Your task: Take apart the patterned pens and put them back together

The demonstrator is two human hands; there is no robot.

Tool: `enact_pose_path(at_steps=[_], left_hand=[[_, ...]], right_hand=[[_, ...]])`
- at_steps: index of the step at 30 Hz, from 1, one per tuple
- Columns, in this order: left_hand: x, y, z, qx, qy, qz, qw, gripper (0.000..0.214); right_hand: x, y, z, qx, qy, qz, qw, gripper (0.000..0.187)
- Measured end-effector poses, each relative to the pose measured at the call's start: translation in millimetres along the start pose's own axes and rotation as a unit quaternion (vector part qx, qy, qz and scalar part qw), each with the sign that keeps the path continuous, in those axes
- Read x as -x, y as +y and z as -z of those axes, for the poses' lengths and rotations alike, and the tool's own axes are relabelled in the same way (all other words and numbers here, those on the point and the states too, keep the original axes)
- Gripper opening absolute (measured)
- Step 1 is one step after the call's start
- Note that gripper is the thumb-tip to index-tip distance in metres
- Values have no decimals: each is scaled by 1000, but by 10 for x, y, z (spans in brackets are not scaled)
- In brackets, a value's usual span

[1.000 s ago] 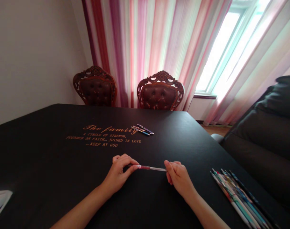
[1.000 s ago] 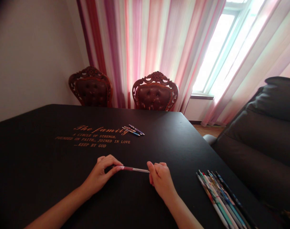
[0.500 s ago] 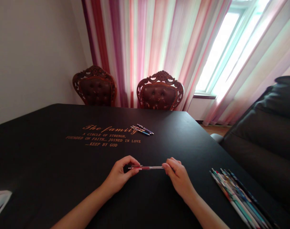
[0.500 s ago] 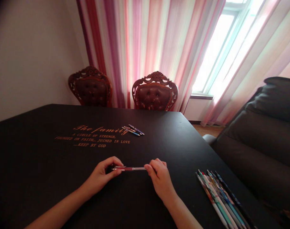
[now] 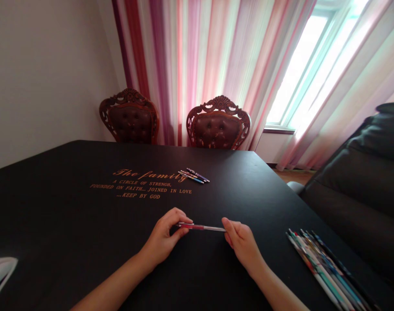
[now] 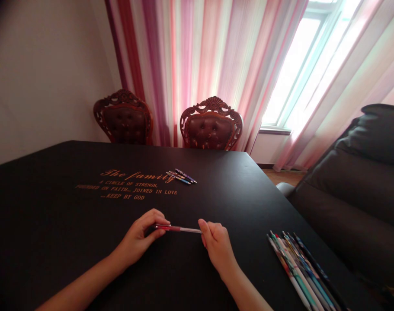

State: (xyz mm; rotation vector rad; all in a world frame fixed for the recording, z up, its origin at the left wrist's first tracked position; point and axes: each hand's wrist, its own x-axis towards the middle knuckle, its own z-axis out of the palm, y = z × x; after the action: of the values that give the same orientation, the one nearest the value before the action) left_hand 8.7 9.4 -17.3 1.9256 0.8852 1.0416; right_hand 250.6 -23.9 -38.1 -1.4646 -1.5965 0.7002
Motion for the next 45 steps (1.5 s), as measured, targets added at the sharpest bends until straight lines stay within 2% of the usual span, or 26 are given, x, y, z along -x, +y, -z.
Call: enact_pose_path(at_steps=[6, 16, 19, 23, 29, 39, 45], left_hand=[[24, -43, -49, 98, -24, 98, 990, 6], [-20, -27, -14, 186, -14, 166, 968, 18], [-25, -31, -1, 191, -3, 179, 965, 20], [-35, -40, 16, 189, 15, 185, 964, 22], [-43, -16, 25, 194, 14, 192, 962, 23], [-28, -107, -9, 181, 13, 184, 966, 21], [-13, -147, -12, 123, 16, 154, 980, 15]], right_hand=[[-2, -30, 17, 72, 27, 69, 995, 59], [22, -78, 105, 29, 11, 60, 998, 60], [22, -104, 163, 42, 12, 69, 997, 50], [14, -123, 222, 69, 21, 80, 994, 22], [6, -126, 231, 97, 25, 115, 988, 13], [-17, -75, 185, 114, 9, 129, 985, 17], [3, -67, 86, 108, -18, 116, 987, 40]])
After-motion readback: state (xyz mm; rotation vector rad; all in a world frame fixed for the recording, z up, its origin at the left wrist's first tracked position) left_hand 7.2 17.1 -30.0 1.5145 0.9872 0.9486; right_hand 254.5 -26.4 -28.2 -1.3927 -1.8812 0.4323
